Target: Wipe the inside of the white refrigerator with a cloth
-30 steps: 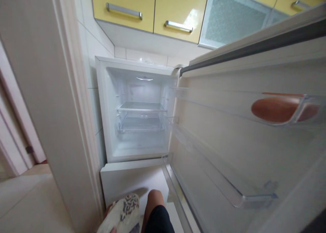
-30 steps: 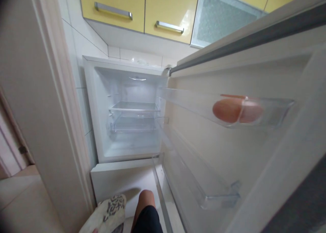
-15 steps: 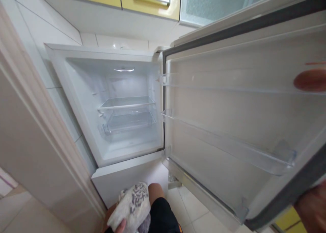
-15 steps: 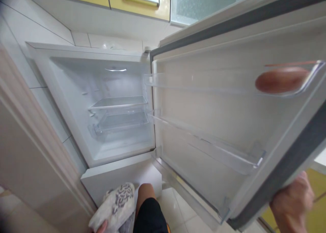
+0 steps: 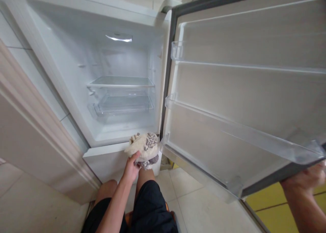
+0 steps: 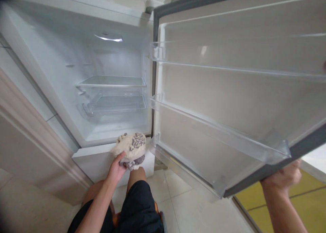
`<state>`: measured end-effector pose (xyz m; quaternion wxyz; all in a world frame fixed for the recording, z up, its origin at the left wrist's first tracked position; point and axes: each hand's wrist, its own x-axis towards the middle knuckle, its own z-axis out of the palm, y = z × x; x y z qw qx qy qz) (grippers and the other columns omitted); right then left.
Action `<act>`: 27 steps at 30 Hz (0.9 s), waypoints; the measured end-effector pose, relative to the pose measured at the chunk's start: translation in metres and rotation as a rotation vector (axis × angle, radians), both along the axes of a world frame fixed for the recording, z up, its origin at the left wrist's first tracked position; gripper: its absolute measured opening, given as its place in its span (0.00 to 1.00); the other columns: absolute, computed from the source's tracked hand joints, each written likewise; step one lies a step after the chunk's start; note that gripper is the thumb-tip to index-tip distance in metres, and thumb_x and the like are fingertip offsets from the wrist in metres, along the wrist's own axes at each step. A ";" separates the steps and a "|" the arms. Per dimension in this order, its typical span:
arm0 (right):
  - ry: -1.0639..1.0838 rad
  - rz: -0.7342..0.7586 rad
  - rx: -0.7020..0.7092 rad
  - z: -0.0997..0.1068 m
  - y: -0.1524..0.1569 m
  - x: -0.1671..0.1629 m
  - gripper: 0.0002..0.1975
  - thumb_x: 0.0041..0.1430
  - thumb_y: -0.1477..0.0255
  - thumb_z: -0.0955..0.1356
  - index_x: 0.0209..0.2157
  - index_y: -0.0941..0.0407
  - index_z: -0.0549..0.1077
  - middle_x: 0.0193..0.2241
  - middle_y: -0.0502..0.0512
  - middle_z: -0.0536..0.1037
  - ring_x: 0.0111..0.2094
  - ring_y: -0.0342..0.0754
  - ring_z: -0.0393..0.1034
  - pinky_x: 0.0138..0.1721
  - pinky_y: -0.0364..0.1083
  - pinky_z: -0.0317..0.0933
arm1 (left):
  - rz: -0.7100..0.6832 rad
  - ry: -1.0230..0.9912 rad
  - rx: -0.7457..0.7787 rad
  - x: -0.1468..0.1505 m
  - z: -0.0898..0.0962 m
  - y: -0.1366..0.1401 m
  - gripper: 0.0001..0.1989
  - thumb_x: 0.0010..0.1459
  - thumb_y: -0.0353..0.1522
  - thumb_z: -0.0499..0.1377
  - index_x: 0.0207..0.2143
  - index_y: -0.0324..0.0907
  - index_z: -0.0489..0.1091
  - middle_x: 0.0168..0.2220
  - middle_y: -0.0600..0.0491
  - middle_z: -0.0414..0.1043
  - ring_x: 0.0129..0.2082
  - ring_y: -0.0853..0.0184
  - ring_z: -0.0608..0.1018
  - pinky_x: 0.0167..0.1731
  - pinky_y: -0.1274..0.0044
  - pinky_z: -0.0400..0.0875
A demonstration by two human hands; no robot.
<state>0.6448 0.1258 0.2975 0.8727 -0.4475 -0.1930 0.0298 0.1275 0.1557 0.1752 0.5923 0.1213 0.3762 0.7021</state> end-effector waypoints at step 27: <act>-0.179 -0.068 0.014 -0.012 0.008 0.016 0.29 0.41 0.41 0.63 0.35 0.51 0.64 0.39 0.55 0.77 0.54 0.60 0.71 0.69 0.63 0.55 | -0.082 0.218 0.033 0.065 -0.072 0.106 0.17 0.48 0.34 0.65 0.42 0.42 0.72 0.38 0.51 0.79 0.42 0.62 0.81 0.44 0.71 0.76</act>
